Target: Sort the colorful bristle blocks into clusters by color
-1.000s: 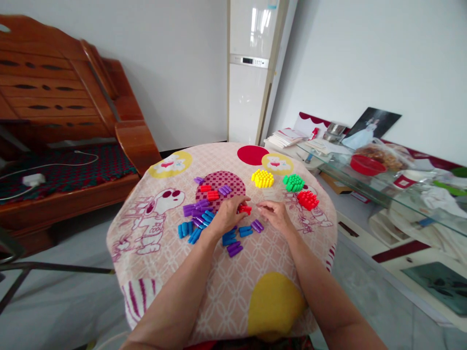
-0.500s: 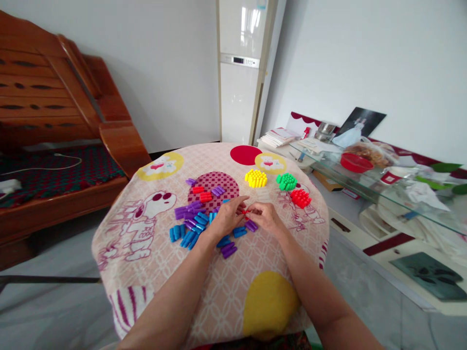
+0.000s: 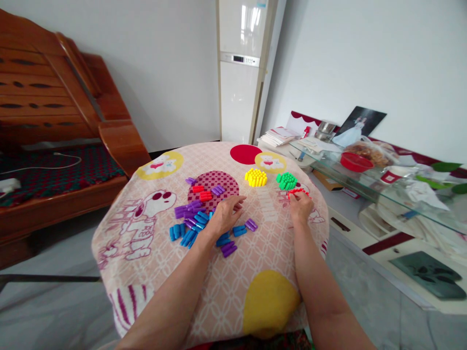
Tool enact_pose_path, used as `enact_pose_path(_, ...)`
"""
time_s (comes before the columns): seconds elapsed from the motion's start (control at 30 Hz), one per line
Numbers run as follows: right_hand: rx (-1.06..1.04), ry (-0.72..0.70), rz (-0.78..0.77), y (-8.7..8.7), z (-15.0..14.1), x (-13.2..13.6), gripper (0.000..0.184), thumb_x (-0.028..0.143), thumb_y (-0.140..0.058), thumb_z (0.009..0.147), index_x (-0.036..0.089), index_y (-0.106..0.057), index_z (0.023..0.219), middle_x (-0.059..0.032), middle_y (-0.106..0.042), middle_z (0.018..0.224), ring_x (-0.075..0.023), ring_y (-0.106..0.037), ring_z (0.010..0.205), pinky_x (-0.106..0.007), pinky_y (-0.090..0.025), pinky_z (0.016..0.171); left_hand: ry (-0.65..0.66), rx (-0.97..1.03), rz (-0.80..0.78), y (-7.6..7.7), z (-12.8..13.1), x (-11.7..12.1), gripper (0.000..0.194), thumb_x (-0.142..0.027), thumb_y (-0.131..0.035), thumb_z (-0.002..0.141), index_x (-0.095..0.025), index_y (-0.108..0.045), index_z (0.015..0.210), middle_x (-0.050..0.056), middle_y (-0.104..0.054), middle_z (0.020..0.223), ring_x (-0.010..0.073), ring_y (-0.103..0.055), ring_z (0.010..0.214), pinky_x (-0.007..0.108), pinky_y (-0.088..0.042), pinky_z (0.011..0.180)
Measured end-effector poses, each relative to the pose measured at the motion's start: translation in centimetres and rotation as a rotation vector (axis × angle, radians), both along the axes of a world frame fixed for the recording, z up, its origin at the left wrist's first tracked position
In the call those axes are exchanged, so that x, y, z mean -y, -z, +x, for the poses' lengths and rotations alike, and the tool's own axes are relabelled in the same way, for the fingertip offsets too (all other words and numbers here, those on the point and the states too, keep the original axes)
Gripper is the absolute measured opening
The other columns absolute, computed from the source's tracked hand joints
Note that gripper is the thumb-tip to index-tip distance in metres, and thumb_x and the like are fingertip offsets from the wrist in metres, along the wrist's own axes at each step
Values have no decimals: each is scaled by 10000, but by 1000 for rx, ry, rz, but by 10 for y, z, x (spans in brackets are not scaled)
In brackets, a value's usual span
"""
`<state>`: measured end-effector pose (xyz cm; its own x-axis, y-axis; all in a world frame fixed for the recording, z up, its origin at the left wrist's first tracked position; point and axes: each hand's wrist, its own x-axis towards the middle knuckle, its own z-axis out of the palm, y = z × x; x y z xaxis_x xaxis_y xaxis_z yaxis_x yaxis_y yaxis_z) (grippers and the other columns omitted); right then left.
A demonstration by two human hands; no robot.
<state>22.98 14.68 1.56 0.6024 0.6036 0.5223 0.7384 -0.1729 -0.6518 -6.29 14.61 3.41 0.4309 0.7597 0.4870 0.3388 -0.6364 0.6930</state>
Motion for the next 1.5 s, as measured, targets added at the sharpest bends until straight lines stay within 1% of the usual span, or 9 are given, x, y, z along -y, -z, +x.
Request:
enact_pose_path(0.4,193,146,-203,-2,-7,-1,234,322,-582,855,150,-732,909,-140,-724,818,-229,-601,705,-310,-363,640,-86,-69,31,-2,-2,-1,332,-129,-579,821,-151,-676,1137,92,-722,1019,184,-694,870,322,-578,804)
enact_pose_path(0.5,183,122,-190,-4,-12,2,253,340,-582,868,141,-718,944,-145,-726,854,-241,-610,740,-315,-372,666,-227,-118,94,-4,-9,-7,284,-138,-574,834,-159,-692,1092,97,-730,1035,212,-685,938,350,-555,877)
enact_pose_path(0.6,159,39,-168,-5,-21,3,247,340,-576,873,141,-711,925,-132,-724,833,-242,-616,759,-312,-378,682,-461,-173,109,-5,-26,-20,282,-146,-517,870,-155,-692,1092,118,-728,1086,246,-670,1036,382,-520,951)
enact_pose_path(0.67,158,-41,-149,-5,-27,3,235,324,-556,880,148,-710,906,-118,-723,815,-230,-615,745,-304,-378,681,-596,-252,68,-4,-38,-28,323,-142,-476,885,-137,-676,1139,151,-711,1148,279,-652,1094,418,-497,981)
enact_pose_path(0.77,178,-150,-149,-3,-36,2,239,315,-529,885,164,-714,886,-100,-723,785,-213,-606,701,-294,-374,662,-670,-433,-36,-1,-51,-35,384,-146,-470,883,-129,-632,1231,190,-667,1240,332,-609,1167,476,-476,984)
enact_pose_path(0.97,227,-310,-165,-1,-46,6,199,302,-554,868,197,-716,817,-79,-716,736,-193,-587,656,-281,-365,629,-686,-599,-45,1,-52,-38,344,-194,-531,844,-140,-654,1161,217,-635,1231,400,-546,1188,514,-482,922)
enact_pose_path(1.17,161,-486,-137,0,-60,9,176,307,-584,838,220,-692,729,-24,-660,632,-163,-565,602,-259,-361,600,-694,-604,-56,3,-57,-39,293,-268,-605,794,-153,-643,1061,193,-673,1095,384,-588,1105,510,-479,918)
enact_pose_path(1.3,16,-626,-127,-3,-70,9,174,320,-592,810,224,-693,707,-19,-647,612,-169,-570,594,-266,-393,585,-634,-369,-34,-2,-57,-39,299,-210,-599,770,-155,-641,1061,139,-714,1044,300,-646,1024,430,-507,921)
enact_pose_path(1.5,-268,-871,-155,-9,-81,11,232,373,-606,789,184,-740,791,-14,-666,635,-154,-574,559,-254,-448,530,-340,11,17,-12,-29,-22,233,-224,-577,821,-177,-677,1026,72,-740,1016,198,-687,886,320,-565,809)
